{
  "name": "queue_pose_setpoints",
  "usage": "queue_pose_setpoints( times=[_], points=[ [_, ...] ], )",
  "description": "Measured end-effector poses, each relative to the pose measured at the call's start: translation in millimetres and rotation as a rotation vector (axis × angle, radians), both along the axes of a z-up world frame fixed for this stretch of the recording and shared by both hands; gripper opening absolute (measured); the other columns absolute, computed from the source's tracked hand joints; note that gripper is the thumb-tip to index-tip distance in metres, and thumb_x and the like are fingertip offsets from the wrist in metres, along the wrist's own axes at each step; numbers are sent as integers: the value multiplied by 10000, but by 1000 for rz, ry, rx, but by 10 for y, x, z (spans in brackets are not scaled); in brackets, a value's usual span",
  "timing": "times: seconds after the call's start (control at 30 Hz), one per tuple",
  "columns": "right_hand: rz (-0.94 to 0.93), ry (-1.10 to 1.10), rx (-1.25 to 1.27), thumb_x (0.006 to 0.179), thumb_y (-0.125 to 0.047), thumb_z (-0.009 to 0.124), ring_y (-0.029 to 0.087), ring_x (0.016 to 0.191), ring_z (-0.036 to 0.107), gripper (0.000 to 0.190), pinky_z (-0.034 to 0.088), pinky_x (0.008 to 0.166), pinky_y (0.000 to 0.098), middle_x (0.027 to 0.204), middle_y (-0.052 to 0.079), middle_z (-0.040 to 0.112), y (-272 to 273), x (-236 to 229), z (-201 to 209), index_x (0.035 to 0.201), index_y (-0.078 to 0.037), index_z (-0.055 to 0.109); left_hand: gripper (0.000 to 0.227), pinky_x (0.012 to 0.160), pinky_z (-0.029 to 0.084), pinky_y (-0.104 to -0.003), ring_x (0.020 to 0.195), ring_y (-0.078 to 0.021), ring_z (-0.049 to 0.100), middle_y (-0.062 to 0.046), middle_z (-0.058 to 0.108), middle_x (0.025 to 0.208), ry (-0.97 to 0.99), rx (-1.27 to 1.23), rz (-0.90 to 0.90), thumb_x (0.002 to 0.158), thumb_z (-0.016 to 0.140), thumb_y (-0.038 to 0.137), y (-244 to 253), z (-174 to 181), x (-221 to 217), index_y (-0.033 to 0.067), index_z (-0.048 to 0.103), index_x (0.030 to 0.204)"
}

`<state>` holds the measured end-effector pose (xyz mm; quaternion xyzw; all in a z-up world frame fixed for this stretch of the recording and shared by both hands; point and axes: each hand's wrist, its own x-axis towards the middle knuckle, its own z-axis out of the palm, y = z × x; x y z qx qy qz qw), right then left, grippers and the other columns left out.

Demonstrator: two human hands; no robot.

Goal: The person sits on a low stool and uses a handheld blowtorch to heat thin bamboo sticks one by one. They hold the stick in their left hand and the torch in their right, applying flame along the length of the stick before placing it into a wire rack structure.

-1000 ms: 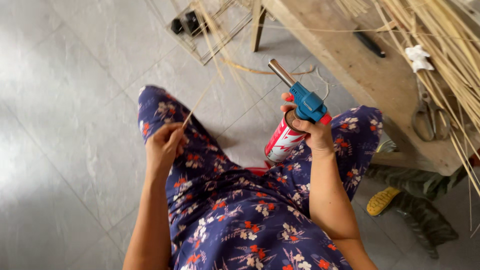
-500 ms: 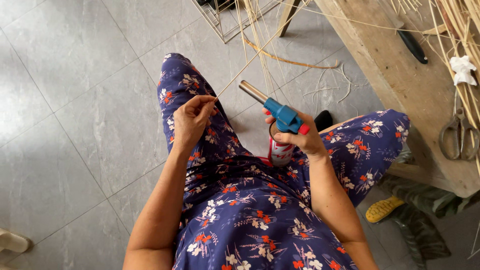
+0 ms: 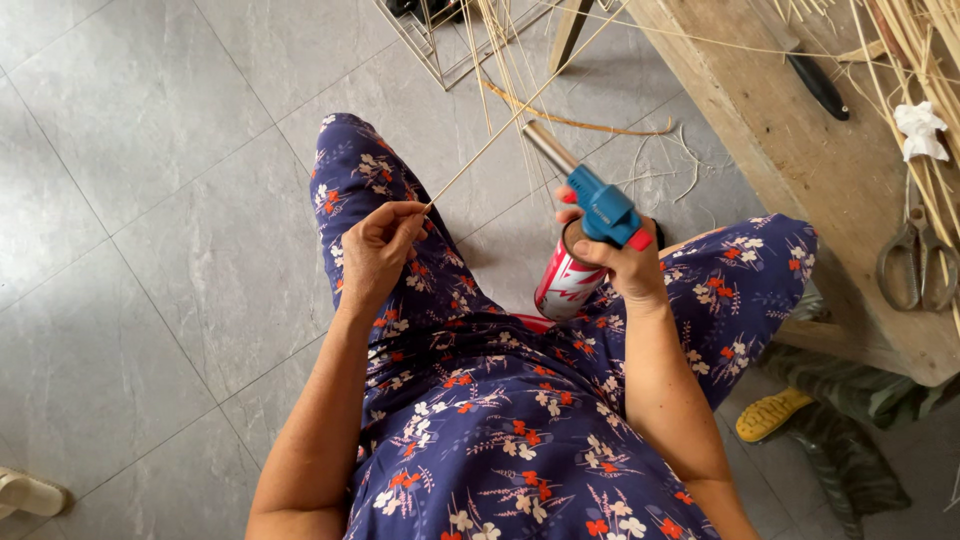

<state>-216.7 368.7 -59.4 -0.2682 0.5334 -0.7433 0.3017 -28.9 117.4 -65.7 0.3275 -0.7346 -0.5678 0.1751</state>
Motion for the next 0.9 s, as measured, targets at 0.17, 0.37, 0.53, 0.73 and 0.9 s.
queue_pose_setpoints(
  times=[0.17, 0.37, 0.53, 0.73, 0.9],
  points=[
    [-96, -73, -27, 767, -41, 736, 256, 1132, 686, 560, 542, 1028, 372, 1321, 189, 668, 60, -82, -25, 1303, 68, 617, 173, 574, 511, -182, 636, -10, 596, 22, 732, 786, -4, 14, -10, 990, 667, 143, 7, 26, 28, 84, 775, 1112],
    [39, -11, 39, 742, -73, 734, 258, 1106, 696, 586, 550, 1019, 369, 1308, 190, 685, 74, -22, -42, 1303, 67, 638, 177, 583, 516, -185, 653, -9, 614, 24, 734, 788, -18, -3, -18, 986, 666, 144, 4, 23, 36, 87, 773, 1116],
    [15, -27, 29, 755, -103, 758, 252, 1108, 696, 588, 552, 1023, 375, 1311, 174, 685, 64, -49, -59, 1308, 59, 640, 187, 600, 515, -191, 659, -17, 609, 18, 739, 799, -12, -5, -44, 986, 663, 140, 1, 1, 49, 83, 770, 1129],
    [-160, -96, -67, 795, -89, 748, 251, 1119, 694, 563, 550, 1014, 376, 1289, 151, 675, 45, -216, -75, 1328, 20, 607, 223, 623, 554, -199, 683, -26, 656, 4, 769, 839, -30, -57, -84, 983, 620, 112, -11, 60, 58, 85, 769, 1147],
    [-125, -84, -23, 782, -93, 759, 252, 1118, 686, 598, 547, 1019, 383, 1303, 152, 664, 64, -176, -88, 1345, 24, 593, 275, 633, 561, -213, 675, -40, 643, -6, 773, 873, -32, -12, -83, 990, 561, 94, -28, 103, 65, 85, 763, 1176]
  ],
)
